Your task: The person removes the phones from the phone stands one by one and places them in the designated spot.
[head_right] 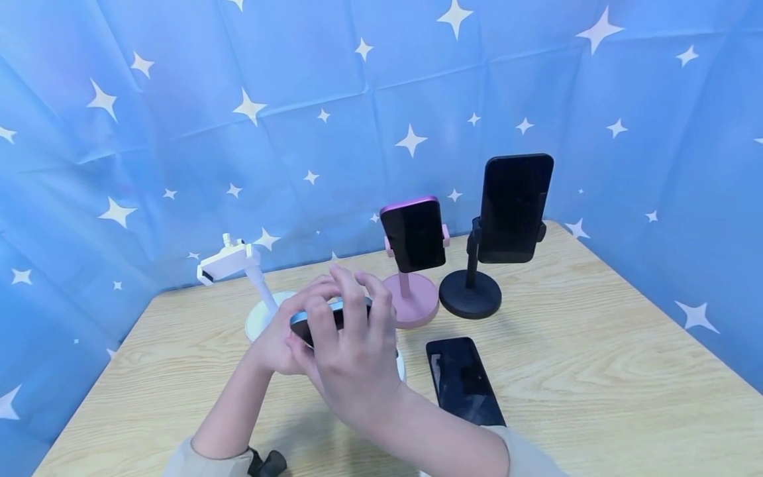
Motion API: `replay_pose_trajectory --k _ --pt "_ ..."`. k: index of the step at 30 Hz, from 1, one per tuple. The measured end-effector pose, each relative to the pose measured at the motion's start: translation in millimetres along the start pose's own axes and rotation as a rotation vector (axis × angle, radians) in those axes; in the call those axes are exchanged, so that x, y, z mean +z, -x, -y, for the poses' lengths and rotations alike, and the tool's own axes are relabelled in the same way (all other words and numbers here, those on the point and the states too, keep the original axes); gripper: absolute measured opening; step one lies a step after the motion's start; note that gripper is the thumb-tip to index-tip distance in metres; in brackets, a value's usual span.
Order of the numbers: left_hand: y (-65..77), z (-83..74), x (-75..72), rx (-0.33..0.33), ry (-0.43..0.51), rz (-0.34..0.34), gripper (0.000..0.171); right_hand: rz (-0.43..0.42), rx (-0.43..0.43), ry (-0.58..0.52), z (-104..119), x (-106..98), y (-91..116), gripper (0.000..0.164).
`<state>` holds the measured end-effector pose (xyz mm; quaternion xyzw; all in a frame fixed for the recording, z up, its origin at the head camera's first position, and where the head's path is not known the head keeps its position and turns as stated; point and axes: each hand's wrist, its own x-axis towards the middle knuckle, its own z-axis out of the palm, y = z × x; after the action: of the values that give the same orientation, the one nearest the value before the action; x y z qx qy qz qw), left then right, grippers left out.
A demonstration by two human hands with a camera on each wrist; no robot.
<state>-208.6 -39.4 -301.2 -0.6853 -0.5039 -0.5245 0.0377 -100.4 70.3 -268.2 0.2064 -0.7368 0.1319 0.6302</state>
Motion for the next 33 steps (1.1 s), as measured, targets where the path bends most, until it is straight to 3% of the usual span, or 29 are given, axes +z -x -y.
replay_pose_trajectory --k 10,21,33 --pt "1.5 3.1 -2.4 -0.030 -0.015 -0.009 0.057 -0.003 -0.018 0.066 -0.1 2.8 -0.8 0.040" --pt "0.1 6.1 -5.3 -0.027 -0.020 0.012 0.058 0.019 -0.002 0.075 0.3 3.4 -1.3 0.021" --pt "-3.4 3.7 -7.9 -0.027 -0.117 0.035 0.049 0.040 -0.010 0.088 -0.4 3.4 -4.3 0.038"
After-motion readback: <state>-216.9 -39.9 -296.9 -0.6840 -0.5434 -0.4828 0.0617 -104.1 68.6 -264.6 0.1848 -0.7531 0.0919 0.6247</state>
